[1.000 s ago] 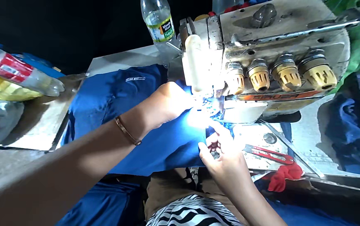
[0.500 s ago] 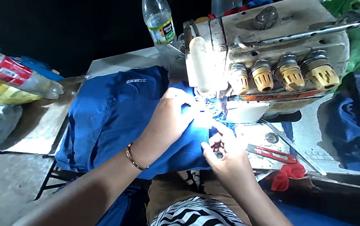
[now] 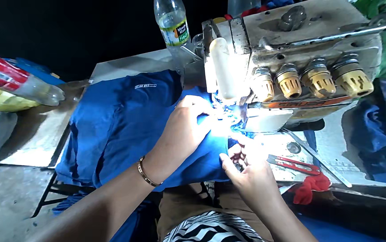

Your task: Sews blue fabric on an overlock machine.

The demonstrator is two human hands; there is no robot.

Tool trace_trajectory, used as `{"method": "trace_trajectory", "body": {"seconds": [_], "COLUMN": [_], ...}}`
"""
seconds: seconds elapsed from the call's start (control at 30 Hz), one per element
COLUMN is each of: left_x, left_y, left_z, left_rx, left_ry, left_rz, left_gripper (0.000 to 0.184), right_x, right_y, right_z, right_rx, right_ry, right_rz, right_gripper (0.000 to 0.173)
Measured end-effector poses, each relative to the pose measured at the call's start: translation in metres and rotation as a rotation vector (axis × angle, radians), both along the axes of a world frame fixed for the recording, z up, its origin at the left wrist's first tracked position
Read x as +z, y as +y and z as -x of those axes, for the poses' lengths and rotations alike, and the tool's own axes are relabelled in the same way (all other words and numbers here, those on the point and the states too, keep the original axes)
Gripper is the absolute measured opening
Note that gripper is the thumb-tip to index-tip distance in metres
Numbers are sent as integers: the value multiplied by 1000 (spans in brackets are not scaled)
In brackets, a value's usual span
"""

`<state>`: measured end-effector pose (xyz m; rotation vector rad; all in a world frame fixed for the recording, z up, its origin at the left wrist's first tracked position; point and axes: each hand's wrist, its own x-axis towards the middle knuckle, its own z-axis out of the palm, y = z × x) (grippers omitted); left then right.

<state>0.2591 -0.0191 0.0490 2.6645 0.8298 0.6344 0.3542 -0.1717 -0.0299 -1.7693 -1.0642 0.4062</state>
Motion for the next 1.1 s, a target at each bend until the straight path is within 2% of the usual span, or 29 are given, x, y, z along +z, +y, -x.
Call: {"method": "trace_trajectory", "body": {"seconds": [0.23, 0.33, 0.4, 0.47, 0.5, 0.53, 0.57, 0.6, 0.7, 0.77, 0.87, 1.1], "left_x": [2, 8, 5, -21, -40, -58, -69, -77, -75, -64, -66, -66], "left_y": [-6, 0, 17, 37, 44, 48, 47, 46, 32, 17, 28, 35], "left_z": [1, 22, 67, 136, 172, 204, 228, 246, 252, 236, 247, 247], "left_rx": [-17, 20, 197, 514, 706, 860, 918, 887, 711, 737, 768, 756], "left_ry": [-19, -31, -105, -249, -257, -198, -108, -27, -43, -250, -476, -522], "left_rz": [76, 186, 172, 6, -35, 6, 129, 204, 200, 126, 81, -29], "left_gripper": [20, 23, 35, 44, 55, 69, 77, 76, 39, 41, 36, 31], "right_x": [-2, 1, 1, -1, -2, -4, -5, -6, -4, -2, -3, 1], "right_y": [0, -1, -1, 0, 1, 1, 2, 3, 2, -1, -6, -11], "right_z": [-2, -2, -2, -2, -2, -3, -5, -7, -7, -6, -2, 1], "right_rx": [9, 30, 31, 16, 11, 9, 15, 23, 38, 41, 24, -9], "right_ry": [184, 257, 260, 244, 250, 259, 271, 282, 339, 388, 411, 417], "right_rz": [3, 41, 46, 28, 16, -8, -38, -61, -91, -79, -94, -82], "right_gripper": [36, 25, 29, 30, 25, 19, 15, 13, 9, 8, 7, 5]}}
